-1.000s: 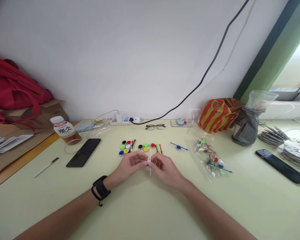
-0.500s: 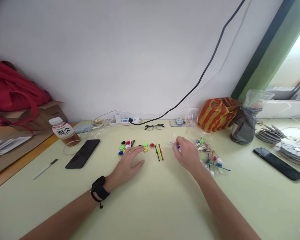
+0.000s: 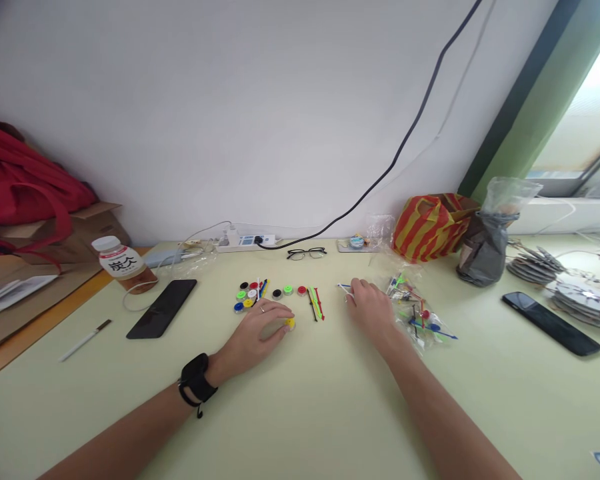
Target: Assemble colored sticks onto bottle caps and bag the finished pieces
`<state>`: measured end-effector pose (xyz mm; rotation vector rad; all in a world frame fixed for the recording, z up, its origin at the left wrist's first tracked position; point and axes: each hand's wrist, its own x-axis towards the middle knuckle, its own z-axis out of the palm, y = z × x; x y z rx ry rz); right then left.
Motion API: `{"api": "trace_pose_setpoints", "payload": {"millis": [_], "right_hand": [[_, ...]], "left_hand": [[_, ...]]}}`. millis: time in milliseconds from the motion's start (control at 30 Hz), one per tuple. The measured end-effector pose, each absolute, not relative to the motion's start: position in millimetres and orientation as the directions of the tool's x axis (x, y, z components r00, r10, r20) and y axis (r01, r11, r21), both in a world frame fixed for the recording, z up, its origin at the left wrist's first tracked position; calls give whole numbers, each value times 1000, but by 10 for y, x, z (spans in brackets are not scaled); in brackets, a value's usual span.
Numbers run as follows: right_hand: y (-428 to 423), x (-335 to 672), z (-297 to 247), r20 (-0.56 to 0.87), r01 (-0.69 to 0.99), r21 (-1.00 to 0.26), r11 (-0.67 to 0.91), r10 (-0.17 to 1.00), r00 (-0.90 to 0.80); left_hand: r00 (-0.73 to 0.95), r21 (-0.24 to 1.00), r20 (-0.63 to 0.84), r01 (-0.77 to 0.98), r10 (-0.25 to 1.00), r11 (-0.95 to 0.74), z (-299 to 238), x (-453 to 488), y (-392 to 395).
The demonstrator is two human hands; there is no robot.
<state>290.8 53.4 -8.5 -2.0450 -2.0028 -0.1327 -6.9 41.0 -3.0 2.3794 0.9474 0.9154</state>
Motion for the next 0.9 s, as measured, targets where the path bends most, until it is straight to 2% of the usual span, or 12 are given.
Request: {"api": "trace_pose_setpoints", "payload": {"millis": [67, 133, 233, 300, 467, 600, 733, 900], "right_hand": [[514, 2865, -67, 359, 973, -207, 98, 933, -18], [458, 2776, -46, 439, 906, -305, 294, 887, -140], [353, 2599, -40, 446, 746, -386, 543, 817, -365], [307, 2504, -65, 426, 681, -399, 614, 782, -455], [308, 2445, -164, 415, 658, -417, 627, 775, -476], [318, 2464, -190, 411, 684, -404, 608, 789, -458], [306, 2463, -184, 370, 711, -404, 576, 813, -449], [315, 2463, -184, 370, 710, -408, 574, 815, -447]], "left_hand": [[547, 588, 436, 428, 715, -686, -24, -60, 405], [549, 585, 431, 434, 716, -685, -27, -59, 404], [544, 582, 409, 462, 732, -669, -38, -64, 413], [540, 584, 398, 474, 742, -659, -42, -66, 421], [527, 566, 415, 489, 742, -664, -52, -67, 429], [487, 488, 441, 574, 753, -657, -86, -80, 416], [436, 453, 402, 669, 805, -589, -138, -98, 402], [460, 441, 377, 674, 804, -593, -131, -87, 404]]}}
